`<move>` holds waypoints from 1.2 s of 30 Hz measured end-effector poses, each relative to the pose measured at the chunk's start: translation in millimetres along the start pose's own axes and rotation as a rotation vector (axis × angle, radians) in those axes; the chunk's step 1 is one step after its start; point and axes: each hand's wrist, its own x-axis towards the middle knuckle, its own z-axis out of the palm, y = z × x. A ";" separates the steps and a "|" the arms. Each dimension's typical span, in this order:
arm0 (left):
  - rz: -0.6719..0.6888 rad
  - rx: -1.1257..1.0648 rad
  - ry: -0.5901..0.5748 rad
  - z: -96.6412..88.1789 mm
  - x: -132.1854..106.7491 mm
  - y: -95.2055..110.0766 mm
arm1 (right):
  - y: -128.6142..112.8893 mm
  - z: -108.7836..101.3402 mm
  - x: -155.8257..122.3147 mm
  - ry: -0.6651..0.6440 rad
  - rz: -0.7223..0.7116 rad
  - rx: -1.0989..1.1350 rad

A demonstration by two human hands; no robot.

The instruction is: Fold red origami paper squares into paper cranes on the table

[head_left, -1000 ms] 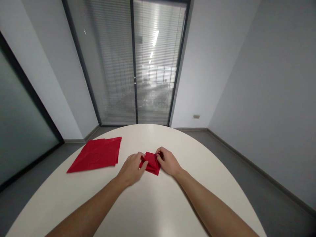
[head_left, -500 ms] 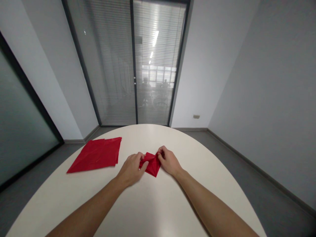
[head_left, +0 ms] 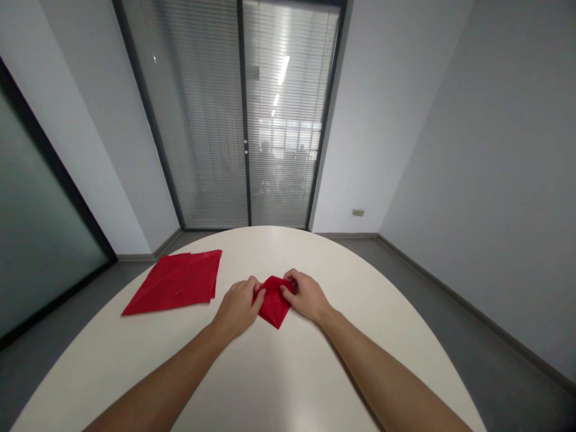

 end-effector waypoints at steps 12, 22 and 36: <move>-0.075 -0.023 0.083 -1.8 -1.3 3.4 | -2.1 -0.8 -0.5 -0.031 0.005 -0.081; -0.082 -0.078 0.065 -2.4 1.3 3.6 | -14.9 -0.4 -2.9 -0.092 -0.080 -0.146; -0.044 -0.384 0.043 6.1 1.1 2.4 | -24.8 1.3 -4.8 -0.072 -0.109 -0.130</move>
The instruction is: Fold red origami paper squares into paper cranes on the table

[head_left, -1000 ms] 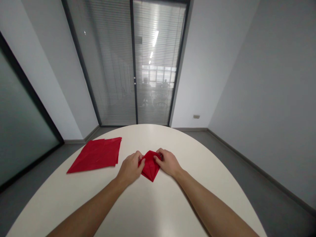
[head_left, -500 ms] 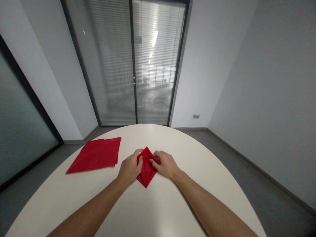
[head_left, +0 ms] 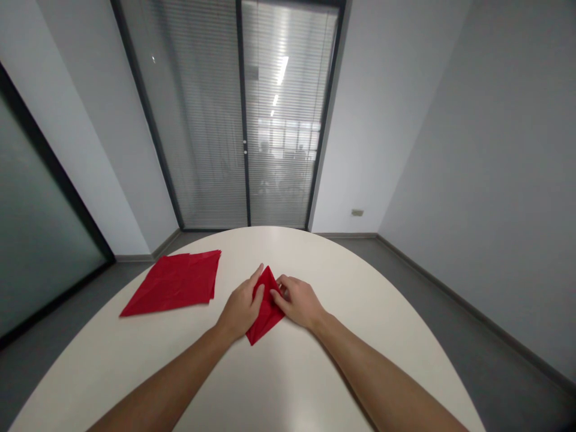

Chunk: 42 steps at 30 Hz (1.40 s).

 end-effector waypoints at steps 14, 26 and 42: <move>-0.144 -0.500 0.008 1.3 3.8 -8.5 | 16.0 4.9 2.6 0.115 0.168 0.199; -0.078 -0.250 0.023 2.4 8.9 -12.7 | 9.7 2.1 1.6 0.097 0.150 0.162; -0.185 -0.448 0.066 -2.3 9.2 -10.2 | 9.6 1.1 2.0 0.134 0.202 0.161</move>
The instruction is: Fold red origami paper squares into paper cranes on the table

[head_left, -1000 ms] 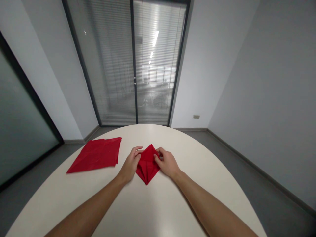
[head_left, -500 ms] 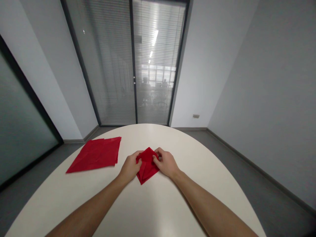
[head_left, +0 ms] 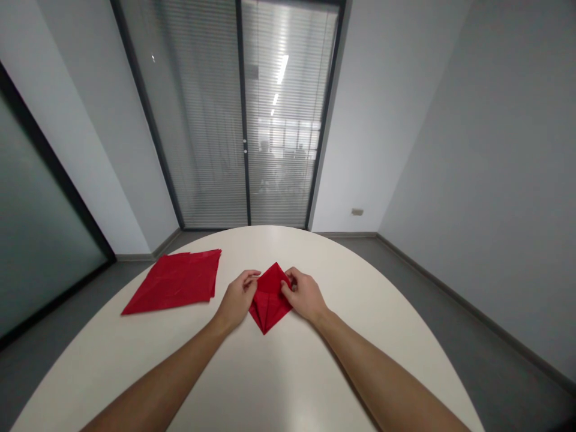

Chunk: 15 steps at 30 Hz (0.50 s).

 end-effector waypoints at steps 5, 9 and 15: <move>0.086 0.222 0.029 2.8 -1.8 2.1 | -3.0 -1.7 -1.0 -0.072 -0.075 0.001; 0.070 0.354 0.083 1.6 -3.4 4.5 | -6.6 -4.4 -3.0 -0.106 -0.151 -0.029; 0.103 0.526 0.151 3.6 -8.3 13.5 | -9.6 -4.6 -4.3 -0.133 -0.194 -0.055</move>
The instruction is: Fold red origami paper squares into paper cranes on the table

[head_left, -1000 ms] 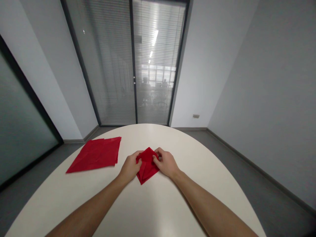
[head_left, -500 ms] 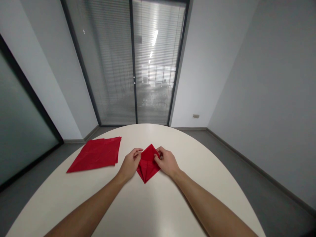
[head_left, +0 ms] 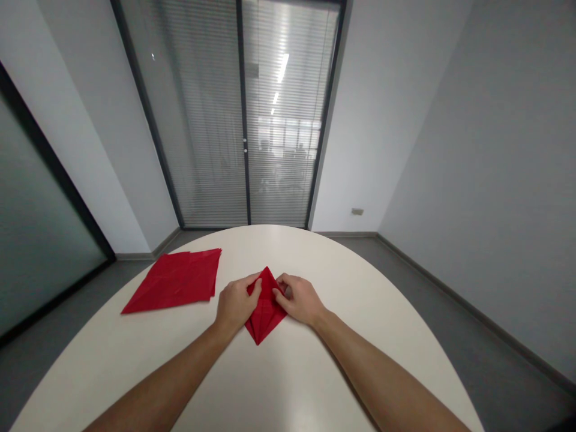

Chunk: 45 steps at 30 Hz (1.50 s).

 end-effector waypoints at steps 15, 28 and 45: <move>-0.154 -0.643 -0.100 7.8 3.8 -13.3 | 20.5 5.7 3.8 0.174 0.202 0.124; -0.062 -0.488 -0.166 14.0 6.1 -17.0 | 22.6 8.6 4.2 0.162 0.181 0.158; 0.147 -0.098 -0.157 4.4 -3.2 -3.6 | 3.7 3.3 8.2 0.207 0.076 0.645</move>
